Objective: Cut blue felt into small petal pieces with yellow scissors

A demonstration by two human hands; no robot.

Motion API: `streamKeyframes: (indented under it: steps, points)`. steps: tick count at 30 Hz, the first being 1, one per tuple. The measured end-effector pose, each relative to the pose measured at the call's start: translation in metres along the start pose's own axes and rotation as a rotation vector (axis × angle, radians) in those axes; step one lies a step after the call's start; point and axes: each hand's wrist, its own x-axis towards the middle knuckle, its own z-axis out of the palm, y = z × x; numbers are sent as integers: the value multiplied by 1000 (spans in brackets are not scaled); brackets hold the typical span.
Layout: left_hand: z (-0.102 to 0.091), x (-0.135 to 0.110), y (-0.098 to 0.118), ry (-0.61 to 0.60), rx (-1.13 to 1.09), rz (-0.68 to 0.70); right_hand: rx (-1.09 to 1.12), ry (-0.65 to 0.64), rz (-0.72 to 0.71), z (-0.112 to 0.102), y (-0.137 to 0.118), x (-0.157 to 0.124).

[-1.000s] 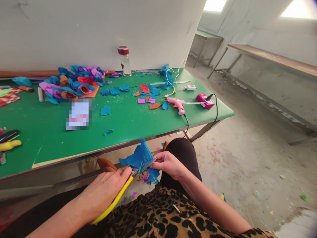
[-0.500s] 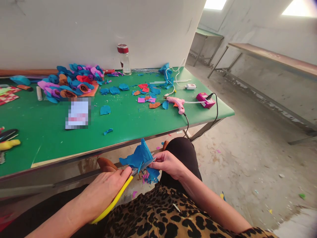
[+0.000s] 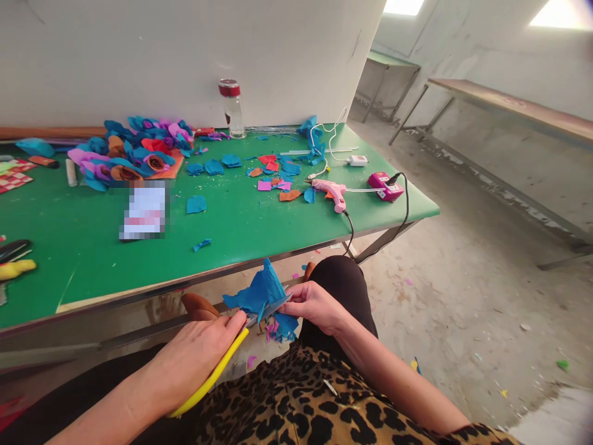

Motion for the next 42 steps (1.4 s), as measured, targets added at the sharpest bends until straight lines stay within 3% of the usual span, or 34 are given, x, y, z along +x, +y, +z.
streamKeyframes:
  steps: [17,21,25,30,34,38,40,42]
  points:
    - [0,0,0,-53,-56,-20,-13,-3,19,0,1,0]
    - [-8,-3,-2,-34,-69,-22,-17,-22,7,0,-6,2]
    - [-38,-5,-10,48,-87,-15,-65,-67,-78,2,-46,11]
    - [-102,-6,-20,161,-88,-61,-222,-126,-217,3,-127,38]
    - [-138,4,-30,198,-294,-89,-362,-142,-294,-1,-179,70]
    - [-147,24,-50,161,-557,-129,-407,-206,-242,-7,-204,103]
    - [-144,33,-62,66,-699,-123,-446,-201,-204,-11,-208,113]
    - [-137,39,-72,53,-865,-69,-526,-155,-234,-15,-205,116]
